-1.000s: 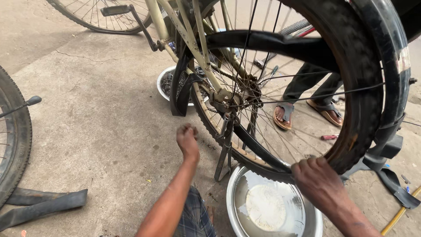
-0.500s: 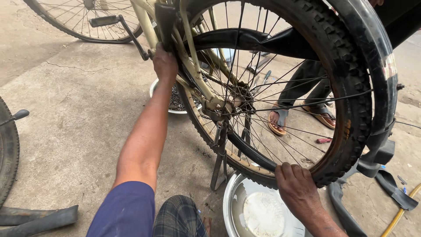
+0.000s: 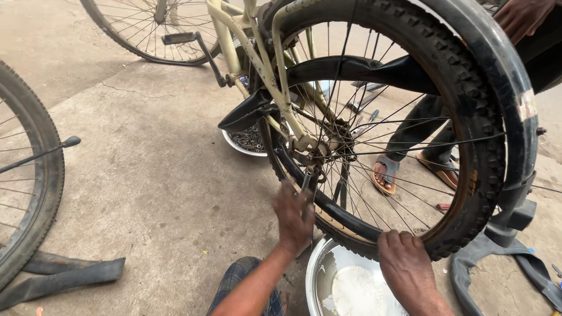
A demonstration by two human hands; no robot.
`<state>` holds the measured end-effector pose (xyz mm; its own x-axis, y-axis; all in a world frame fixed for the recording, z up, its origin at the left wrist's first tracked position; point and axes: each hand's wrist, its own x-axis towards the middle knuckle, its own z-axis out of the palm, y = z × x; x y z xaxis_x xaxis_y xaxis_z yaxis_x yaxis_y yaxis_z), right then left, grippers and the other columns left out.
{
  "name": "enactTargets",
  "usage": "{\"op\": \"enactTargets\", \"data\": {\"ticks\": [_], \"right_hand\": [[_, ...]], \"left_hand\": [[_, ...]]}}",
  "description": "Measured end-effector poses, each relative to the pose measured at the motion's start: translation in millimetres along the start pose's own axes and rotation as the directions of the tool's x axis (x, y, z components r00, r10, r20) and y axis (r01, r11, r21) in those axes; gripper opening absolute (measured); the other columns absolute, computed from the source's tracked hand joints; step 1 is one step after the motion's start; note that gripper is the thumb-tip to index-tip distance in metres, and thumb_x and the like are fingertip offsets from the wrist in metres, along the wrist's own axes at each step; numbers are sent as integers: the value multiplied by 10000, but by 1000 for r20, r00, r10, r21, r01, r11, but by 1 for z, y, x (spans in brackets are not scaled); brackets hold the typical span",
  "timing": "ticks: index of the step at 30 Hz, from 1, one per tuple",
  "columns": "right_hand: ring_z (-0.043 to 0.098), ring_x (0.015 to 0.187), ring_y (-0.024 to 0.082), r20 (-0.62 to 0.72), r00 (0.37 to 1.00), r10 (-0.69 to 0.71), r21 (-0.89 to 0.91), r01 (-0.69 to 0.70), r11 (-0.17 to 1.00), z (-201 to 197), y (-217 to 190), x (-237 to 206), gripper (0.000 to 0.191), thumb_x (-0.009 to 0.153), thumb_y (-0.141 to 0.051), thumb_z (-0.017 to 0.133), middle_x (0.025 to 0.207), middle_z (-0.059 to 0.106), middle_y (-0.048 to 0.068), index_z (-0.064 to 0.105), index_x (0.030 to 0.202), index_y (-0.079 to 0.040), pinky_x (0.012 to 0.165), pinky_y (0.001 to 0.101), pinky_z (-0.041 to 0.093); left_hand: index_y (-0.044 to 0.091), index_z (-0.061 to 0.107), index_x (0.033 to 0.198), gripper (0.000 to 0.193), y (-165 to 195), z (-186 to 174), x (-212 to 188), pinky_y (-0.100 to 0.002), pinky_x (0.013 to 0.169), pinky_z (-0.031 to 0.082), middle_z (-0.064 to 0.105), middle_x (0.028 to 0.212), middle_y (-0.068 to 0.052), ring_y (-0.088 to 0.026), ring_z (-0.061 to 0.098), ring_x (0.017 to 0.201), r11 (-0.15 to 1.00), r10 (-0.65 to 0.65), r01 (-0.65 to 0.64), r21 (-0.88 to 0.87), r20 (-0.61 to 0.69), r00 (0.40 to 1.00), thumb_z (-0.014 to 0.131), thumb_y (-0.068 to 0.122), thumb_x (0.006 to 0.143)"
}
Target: The person removes a bicycle tire from the rim, inspects the inner tube, and then reassembles the tire onto the rim. They use their hands to manipulate the tire and tube, occasionally dipping the tube into a basin of water to check for leaks.
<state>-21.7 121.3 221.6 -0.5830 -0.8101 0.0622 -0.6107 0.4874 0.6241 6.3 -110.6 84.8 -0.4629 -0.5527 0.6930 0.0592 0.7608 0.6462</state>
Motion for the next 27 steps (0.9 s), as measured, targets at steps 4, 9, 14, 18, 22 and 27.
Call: {"op": "enactTargets", "data": {"ticks": [4, 9, 14, 18, 22, 27], "right_hand": [[643, 968, 239, 150, 989, 1, -77, 11, 997, -24, 17, 3, 191, 874, -191, 602, 948, 669, 76, 703, 1011, -106, 986, 416, 451], [644, 929, 245, 257, 962, -88, -119, 122, 985, -32, 27, 15, 171, 868, -220, 613, 901, 665, 67, 730, 882, -97, 862, 396, 479], [673, 918, 223, 334, 937, -99, -54, 124, 991, -21, 19, 15, 138, 869, -199, 650, 905, 691, 70, 759, 872, -115, 843, 373, 499], [688, 946, 214, 457, 882, -113, 14, 120, 993, -21, 21, 22, 144, 916, -226, 658, 921, 711, 56, 768, 894, -136, 864, 390, 507], [702, 958, 201, 499, 863, -83, -54, 126, 990, -12, 13, 30, 145, 945, -244, 642, 926, 725, 29, 765, 943, -165, 866, 384, 502], [715, 957, 199, 551, 834, -23, 22, 13, 1000, 35, -28, 23, 381, 861, -487, 685, 944, 729, 29, 741, 1003, -138, 800, 363, 517]], "left_hand": [[163, 436, 1506, 770, 29, 31, -62, -599, 1247, 65, 62, 1727, -204, -419, 34, 1586, 953, 272, -297, -64, 613, 742, 751, 448, 864], [56, 335, 1610, 1000, 41, 48, -76, -580, 1234, 80, 103, 1693, -276, -395, 108, 1578, 965, 256, -205, -163, 750, 610, 792, 427, 802], [78, 618, 1213, 556, 42, 41, -77, -620, 1236, 164, 563, 1422, -146, -310, 474, 1405, 995, 69, -103, -1, 755, 652, 777, 420, 804], [103, 665, 1120, 397, 36, 43, -63, -538, 1252, 290, 729, 1157, -144, -292, 664, 1182, 1000, 17, -4, -17, 823, 568, 730, 392, 855], [123, 621, 1217, 503, 28, 44, -51, -511, 1126, 362, 738, 1133, -150, -317, 673, 1118, 993, 33, 89, -75, 914, 404, 728, 393, 807], [222, 602, 1353, 679, 18, 55, -42, -608, 1019, 337, 646, 1242, -164, -353, 575, 1196, 995, 76, -82, -52, 943, 324, 795, 397, 726]]}}
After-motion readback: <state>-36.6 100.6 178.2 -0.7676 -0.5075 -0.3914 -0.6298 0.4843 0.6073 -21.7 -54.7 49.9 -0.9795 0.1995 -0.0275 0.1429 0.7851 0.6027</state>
